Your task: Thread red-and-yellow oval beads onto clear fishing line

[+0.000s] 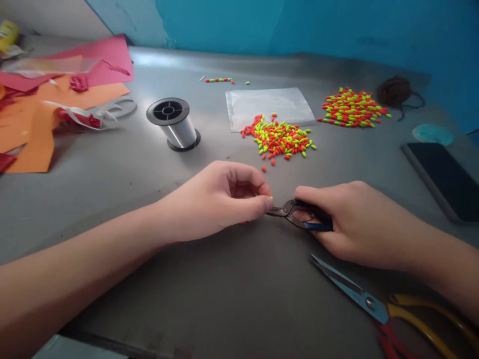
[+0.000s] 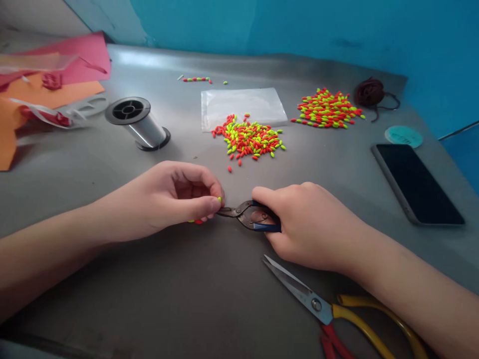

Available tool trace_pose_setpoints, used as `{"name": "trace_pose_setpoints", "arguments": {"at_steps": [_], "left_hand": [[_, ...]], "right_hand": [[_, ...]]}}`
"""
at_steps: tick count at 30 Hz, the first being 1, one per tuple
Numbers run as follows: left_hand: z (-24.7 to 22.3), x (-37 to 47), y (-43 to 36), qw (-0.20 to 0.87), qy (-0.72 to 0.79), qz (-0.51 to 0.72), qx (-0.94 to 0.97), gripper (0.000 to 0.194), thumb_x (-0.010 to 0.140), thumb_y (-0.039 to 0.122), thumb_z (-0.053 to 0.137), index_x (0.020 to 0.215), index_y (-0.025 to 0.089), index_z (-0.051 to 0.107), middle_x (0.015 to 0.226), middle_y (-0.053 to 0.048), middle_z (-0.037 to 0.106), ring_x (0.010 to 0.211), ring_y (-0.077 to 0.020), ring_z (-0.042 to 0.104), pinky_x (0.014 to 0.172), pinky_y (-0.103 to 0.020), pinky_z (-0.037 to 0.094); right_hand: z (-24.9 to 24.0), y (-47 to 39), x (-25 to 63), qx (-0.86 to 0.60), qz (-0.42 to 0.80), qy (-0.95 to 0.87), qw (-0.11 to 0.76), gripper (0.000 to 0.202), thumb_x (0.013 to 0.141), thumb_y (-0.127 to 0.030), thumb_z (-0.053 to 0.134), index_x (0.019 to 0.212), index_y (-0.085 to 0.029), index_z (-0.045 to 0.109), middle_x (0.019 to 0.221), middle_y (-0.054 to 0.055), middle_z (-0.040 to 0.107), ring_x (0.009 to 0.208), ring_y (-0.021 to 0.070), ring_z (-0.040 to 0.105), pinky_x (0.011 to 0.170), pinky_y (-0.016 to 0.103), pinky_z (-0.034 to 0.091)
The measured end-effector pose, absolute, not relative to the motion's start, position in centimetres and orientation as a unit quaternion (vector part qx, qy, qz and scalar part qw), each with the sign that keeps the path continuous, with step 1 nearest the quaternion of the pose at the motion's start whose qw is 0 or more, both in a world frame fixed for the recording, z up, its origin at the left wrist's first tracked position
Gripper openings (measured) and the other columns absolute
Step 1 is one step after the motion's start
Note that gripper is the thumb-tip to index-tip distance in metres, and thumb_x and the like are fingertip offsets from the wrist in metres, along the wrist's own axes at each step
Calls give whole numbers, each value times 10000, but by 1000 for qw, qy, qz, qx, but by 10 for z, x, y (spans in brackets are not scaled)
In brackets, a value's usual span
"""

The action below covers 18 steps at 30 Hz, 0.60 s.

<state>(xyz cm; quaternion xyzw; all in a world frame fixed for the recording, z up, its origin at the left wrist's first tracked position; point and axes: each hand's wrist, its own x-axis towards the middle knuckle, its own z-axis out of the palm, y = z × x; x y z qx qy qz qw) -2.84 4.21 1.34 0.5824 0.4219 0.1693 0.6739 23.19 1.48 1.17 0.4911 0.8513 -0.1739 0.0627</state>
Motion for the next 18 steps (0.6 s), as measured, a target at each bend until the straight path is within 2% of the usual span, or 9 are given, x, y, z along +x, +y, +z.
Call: {"name": "trace_pose_setpoints", "arguments": {"at_steps": [7, 18], "left_hand": [[15, -28, 40, 680, 412, 181, 579, 166, 883, 232, 833, 875, 184, 675, 791, 40, 652, 724, -89, 557, 665, -204, 433], [10, -32, 43, 679, 402, 185, 586, 145, 965, 310, 797, 930, 177, 748, 787, 27, 683, 715, -80, 578, 644, -189, 449]], "right_hand": [[12, 14, 230, 490, -165, 854, 64, 170, 874, -266, 607, 811, -289, 451, 653, -54, 610, 553, 195, 445, 564, 330, 230], [9, 13, 232, 492, -162, 854, 55, 163, 856, -262, 612, 816, -298, 459, 647, -63, 603, 553, 201, 426, 556, 327, 235]]}}
